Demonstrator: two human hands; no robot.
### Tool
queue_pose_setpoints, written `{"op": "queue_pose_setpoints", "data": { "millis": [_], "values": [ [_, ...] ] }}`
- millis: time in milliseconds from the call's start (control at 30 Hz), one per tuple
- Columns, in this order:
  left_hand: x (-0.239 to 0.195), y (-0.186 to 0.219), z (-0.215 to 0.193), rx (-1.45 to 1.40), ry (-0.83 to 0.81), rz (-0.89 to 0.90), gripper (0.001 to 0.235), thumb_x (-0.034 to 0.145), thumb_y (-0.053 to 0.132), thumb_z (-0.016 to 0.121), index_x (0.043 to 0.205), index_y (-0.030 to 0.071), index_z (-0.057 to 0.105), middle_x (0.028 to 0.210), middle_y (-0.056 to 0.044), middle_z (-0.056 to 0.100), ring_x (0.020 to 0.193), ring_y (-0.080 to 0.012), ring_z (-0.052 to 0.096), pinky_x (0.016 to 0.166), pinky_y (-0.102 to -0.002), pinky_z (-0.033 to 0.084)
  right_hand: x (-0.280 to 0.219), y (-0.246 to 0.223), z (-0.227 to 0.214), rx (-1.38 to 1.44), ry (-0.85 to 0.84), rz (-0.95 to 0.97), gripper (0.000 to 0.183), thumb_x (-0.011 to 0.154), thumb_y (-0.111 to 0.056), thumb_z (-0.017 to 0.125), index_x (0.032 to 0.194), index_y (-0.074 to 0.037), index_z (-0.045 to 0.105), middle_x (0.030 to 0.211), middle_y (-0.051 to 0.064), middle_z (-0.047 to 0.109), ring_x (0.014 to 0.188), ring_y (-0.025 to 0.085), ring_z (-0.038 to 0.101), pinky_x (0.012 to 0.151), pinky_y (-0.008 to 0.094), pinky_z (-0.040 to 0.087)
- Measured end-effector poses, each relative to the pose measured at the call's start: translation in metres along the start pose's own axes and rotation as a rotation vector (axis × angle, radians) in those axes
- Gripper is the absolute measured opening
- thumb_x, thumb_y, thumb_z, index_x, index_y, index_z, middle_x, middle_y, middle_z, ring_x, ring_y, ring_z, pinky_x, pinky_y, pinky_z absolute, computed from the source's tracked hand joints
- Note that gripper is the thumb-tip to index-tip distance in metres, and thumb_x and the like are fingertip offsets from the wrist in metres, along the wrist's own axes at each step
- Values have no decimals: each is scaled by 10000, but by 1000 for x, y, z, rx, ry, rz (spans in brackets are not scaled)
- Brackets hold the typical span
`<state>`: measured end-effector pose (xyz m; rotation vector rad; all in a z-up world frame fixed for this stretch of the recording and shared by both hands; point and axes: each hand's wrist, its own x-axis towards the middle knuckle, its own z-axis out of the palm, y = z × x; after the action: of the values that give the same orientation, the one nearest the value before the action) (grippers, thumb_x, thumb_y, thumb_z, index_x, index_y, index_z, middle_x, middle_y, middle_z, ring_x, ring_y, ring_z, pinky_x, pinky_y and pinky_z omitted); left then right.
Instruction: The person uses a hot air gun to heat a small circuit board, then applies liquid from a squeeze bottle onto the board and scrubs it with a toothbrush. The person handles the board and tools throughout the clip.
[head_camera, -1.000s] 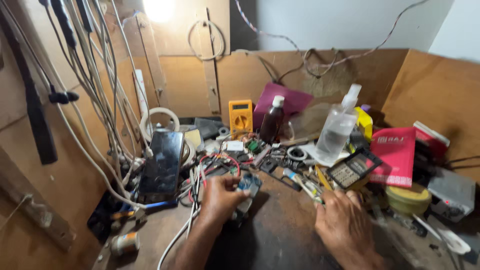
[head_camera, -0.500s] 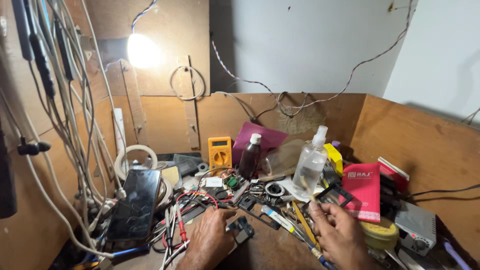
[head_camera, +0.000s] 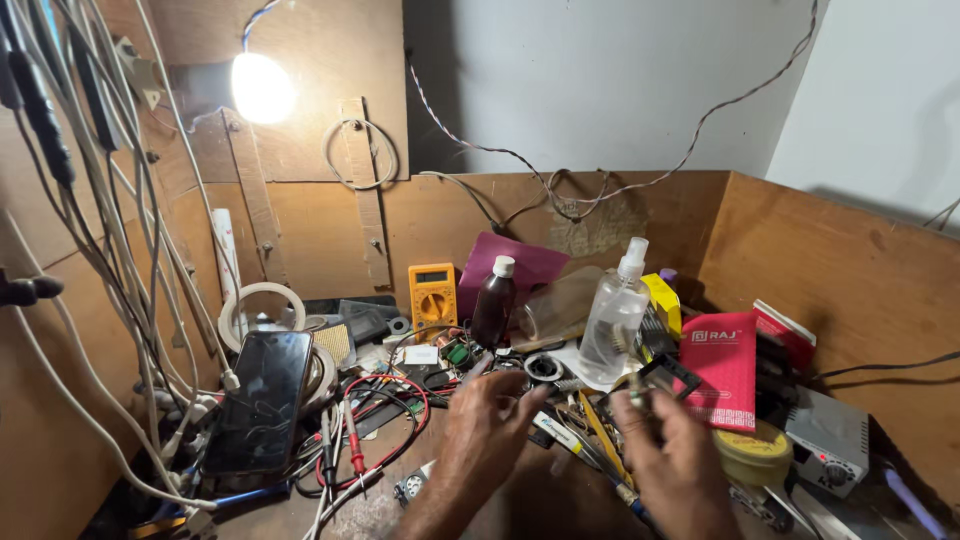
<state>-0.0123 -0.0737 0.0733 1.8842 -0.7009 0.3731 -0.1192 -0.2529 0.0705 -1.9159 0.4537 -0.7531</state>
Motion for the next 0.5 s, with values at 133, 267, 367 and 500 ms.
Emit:
{"op": "queue_pose_setpoints", "data": {
  "millis": [133, 267, 367, 500],
  "values": [
    [1, 27, 18, -483, -277, -419, 453, 973, 433, 669, 927, -6, 770, 748, -31, 729, 673, -127, 667, 633, -314, 548, -3, -2, 23, -307, 23, -94, 307, 908, -279, 692, 1179, -137, 717, 871, 148, 753, 742, 301, 756, 645, 413, 560],
    [-4, 38, 19, -759, -178, -555, 297, 899, 296, 746, 863, 1, 762, 681, -35, 666, 567, -111, 590, 525, -292, 520, -9, -6, 33, -227, -135, -290, 282, 884, -189, 664, 1140, -72, 681, 926, 197, 770, 886, 334, 776, 711, 420, 576],
    [-9, 37, 16, -726, -146, -591, 274, 882, 282, 757, 851, 11, 780, 691, -33, 696, 571, -104, 614, 520, -283, 553, -13, -7, 35, -167, -199, -246, 329, 869, -177, 659, 1183, -81, 677, 940, 171, 789, 864, 291, 811, 717, 395, 594],
    [-6, 36, 7, -691, -135, -572, 380, 938, 331, 718, 854, -35, 778, 687, -56, 683, 567, -118, 606, 505, -292, 531, -14, -6, 40, -165, -124, -288, 285, 893, -181, 642, 1140, -50, 699, 964, 181, 787, 904, 273, 792, 730, 387, 590]
  ]
}}
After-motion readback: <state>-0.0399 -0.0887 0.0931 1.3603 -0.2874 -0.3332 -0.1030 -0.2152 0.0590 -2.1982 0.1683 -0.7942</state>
